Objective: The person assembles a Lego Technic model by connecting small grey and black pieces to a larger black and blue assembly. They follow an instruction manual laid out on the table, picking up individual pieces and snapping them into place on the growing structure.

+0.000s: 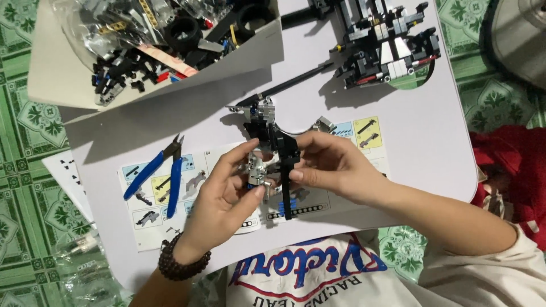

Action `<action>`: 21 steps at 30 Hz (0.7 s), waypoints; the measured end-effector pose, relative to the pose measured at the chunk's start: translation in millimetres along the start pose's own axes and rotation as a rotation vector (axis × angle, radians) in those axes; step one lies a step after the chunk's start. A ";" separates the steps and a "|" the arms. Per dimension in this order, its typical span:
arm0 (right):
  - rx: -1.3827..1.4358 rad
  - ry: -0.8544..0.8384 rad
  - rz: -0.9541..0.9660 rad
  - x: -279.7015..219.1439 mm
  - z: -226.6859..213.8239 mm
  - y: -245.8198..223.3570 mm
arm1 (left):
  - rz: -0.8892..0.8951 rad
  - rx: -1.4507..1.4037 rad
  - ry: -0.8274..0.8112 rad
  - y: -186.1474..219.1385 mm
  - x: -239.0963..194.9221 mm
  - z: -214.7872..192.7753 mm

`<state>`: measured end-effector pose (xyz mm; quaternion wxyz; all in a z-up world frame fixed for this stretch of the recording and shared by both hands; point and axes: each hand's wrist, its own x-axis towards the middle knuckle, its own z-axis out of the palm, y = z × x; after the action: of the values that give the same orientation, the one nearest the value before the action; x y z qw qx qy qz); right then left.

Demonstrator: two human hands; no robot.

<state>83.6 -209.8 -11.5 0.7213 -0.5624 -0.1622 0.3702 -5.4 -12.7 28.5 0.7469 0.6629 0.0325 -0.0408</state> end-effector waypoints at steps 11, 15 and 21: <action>0.091 -0.035 0.084 3.9 4.6 -21.1 | 0.000 0.492 0.017 -8.4 -11.4 -0.4; 0.067 -0.055 0.070 5.5 6.8 -23.5 | 0.248 0.651 0.078 -17.2 -11.9 1.2; 0.064 -0.081 0.021 4.8 7.5 -22.6 | 0.416 0.753 0.102 -21.9 -12.2 4.4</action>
<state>89.9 -203.2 11.1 0.7280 -0.5252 -0.1734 0.4052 -19.8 -19.5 8.6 0.4428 0.8827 -0.0821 0.1342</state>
